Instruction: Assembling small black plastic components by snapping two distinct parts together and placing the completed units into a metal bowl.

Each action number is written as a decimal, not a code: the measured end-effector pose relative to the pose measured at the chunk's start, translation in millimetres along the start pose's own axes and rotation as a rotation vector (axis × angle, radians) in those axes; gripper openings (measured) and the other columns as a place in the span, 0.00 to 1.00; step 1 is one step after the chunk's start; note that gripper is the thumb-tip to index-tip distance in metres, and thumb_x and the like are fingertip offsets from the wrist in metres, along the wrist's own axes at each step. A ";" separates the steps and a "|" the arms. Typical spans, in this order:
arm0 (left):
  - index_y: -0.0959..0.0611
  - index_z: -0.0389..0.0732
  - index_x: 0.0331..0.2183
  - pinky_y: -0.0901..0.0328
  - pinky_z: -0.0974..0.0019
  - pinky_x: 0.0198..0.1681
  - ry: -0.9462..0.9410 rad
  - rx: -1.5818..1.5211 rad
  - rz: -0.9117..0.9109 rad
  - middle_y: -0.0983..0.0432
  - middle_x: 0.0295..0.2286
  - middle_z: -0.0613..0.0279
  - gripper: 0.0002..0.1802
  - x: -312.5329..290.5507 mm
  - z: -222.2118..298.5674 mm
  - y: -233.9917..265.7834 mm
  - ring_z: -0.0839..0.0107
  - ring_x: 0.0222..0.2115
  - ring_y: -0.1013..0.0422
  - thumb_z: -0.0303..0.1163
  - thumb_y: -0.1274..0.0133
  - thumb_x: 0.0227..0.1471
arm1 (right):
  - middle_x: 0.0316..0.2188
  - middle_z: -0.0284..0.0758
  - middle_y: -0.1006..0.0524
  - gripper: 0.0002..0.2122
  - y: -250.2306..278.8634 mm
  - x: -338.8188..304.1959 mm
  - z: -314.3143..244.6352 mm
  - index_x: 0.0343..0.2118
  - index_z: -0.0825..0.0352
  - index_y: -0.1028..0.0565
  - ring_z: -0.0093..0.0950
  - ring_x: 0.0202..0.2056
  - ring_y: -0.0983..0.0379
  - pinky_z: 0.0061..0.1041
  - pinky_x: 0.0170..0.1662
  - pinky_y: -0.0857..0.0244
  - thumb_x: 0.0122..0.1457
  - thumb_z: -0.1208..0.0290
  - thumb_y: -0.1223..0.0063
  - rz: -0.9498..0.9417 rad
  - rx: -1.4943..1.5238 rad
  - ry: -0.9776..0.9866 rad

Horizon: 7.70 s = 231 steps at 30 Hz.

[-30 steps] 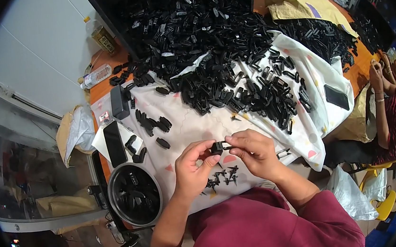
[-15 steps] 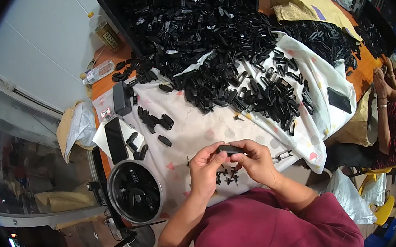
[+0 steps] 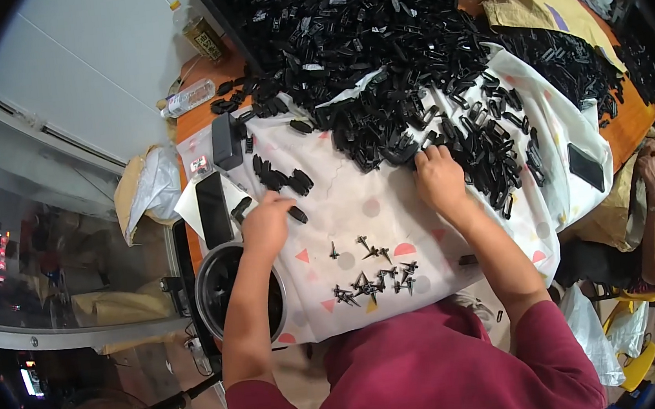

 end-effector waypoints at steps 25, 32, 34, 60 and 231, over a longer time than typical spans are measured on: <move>0.28 0.35 0.36 0.45 0.80 0.17 0.418 -1.354 -0.159 0.27 0.29 0.61 0.14 -18.8 68.6 -55.8 0.85 0.15 0.41 0.19 0.49 0.42 | 0.37 0.41 0.29 0.16 28.8 -4.3 10.0 0.40 0.65 0.27 0.39 0.39 0.33 0.30 0.44 0.39 0.45 0.80 0.48 -0.134 0.702 0.064; 0.27 0.35 0.41 0.47 0.80 0.16 0.530 -1.321 -0.108 0.30 0.24 0.69 0.19 -41.0 54.6 -59.7 0.86 0.15 0.44 0.30 0.45 0.46 | 0.28 0.41 0.27 0.09 47.9 -6.1 20.2 0.31 0.70 0.26 0.39 0.33 0.30 0.29 0.37 0.36 0.45 0.82 0.50 -0.046 0.814 -0.090; 0.26 0.36 0.41 0.47 0.81 0.17 0.548 -1.298 -0.088 0.30 0.24 0.70 0.18 -49.9 53.1 -58.3 0.86 0.15 0.44 0.29 0.45 0.46 | 0.26 0.38 0.27 0.09 43.4 -13.6 17.1 0.31 0.69 0.25 0.32 0.30 0.30 0.25 0.34 0.36 0.45 0.81 0.48 -0.075 0.851 -0.055; 0.25 0.37 0.35 0.44 0.82 0.22 0.411 -1.511 0.065 0.31 0.23 0.71 0.17 -54.5 100.1 -18.2 0.85 0.19 0.40 0.23 0.39 0.38 | 0.35 0.37 0.30 0.13 72.2 -41.4 -71.1 0.43 0.69 0.34 0.21 0.33 0.31 0.19 0.32 0.30 0.54 0.83 0.59 -0.352 1.687 -0.022; 0.24 0.32 0.35 0.33 0.72 0.34 -0.091 -0.879 0.125 0.28 0.32 0.58 0.21 -45.3 138.4 51.0 0.76 0.31 0.32 0.16 0.39 0.33 | 0.14 0.32 0.30 0.06 57.1 -57.1 -74.9 0.25 0.67 0.32 0.16 0.09 0.40 0.13 0.09 0.52 0.53 0.73 0.48 -0.653 1.872 -0.435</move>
Point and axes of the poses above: each hand's wrist, its own x-axis towards the middle knuckle, its own y-axis out of the back of the hand, z = x × y, the point moved 9 cm from there along x, towards the middle knuckle
